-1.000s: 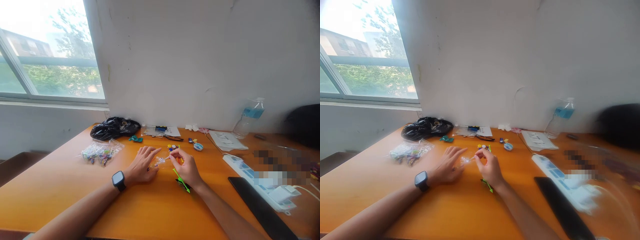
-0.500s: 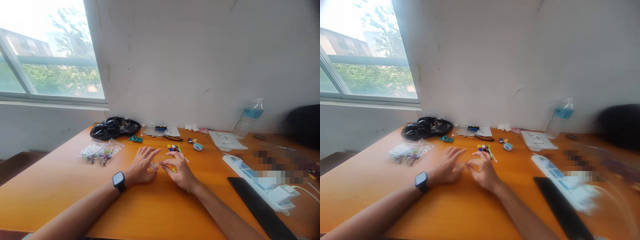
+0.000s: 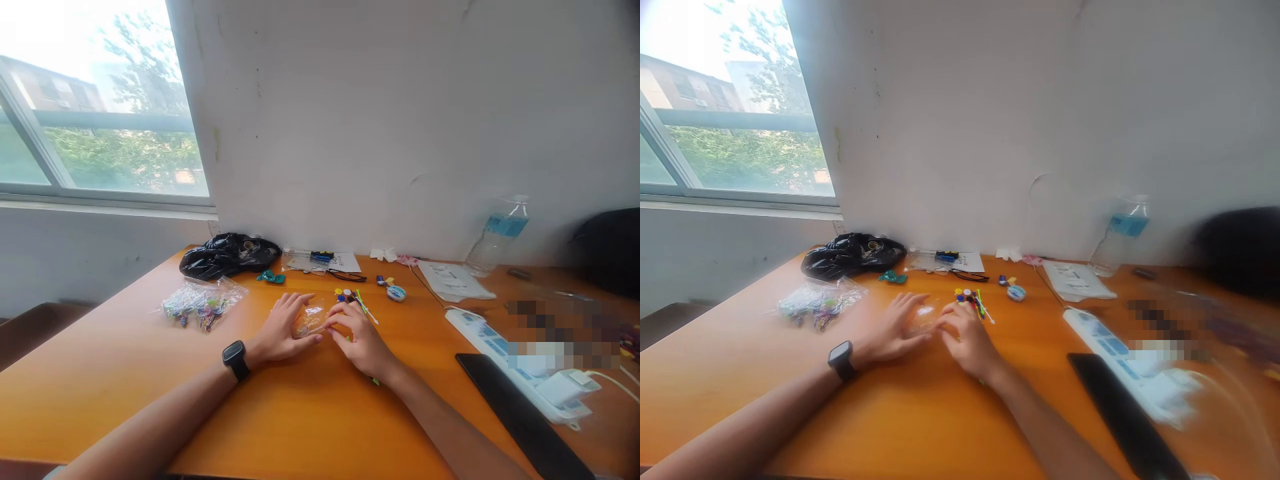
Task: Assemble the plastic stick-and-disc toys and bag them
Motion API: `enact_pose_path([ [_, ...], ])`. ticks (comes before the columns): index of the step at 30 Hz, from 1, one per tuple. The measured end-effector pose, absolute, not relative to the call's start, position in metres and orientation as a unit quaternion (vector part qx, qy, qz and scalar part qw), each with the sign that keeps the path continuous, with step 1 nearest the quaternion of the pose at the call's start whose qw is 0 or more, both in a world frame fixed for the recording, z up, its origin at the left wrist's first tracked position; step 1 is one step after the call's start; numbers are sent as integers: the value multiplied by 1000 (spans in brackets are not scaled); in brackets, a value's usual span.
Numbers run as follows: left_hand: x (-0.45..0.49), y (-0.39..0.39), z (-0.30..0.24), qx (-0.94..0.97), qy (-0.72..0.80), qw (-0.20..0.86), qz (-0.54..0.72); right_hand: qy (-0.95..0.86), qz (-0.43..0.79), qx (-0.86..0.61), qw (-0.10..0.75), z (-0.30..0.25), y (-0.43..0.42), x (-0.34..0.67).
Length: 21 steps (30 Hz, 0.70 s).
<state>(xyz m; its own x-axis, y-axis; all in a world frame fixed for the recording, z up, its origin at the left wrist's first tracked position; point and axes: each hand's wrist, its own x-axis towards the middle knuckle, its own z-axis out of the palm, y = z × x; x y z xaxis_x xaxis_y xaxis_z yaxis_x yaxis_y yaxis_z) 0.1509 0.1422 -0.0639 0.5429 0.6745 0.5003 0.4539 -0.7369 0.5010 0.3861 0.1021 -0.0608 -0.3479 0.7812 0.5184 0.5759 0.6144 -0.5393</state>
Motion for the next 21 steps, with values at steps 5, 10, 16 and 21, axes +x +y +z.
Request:
enact_pose_path([
  [5, 152, 149, -72, 779, 342, 359, 383, -762, 176, -390, 486, -51, 103, 387],
  [10, 152, 151, -69, 675, 254, 627, 294, -743, 206, -356, 527, -45, 99, 388],
  [16, 155, 146, -58, 692, 242, 638, 235, -718, 235, -376, 537, -47, 100, 387],
  [21, 154, 146, -56, 646, 301, 625, 318, -736, 226, -484, 416, -36, 106, 405],
])
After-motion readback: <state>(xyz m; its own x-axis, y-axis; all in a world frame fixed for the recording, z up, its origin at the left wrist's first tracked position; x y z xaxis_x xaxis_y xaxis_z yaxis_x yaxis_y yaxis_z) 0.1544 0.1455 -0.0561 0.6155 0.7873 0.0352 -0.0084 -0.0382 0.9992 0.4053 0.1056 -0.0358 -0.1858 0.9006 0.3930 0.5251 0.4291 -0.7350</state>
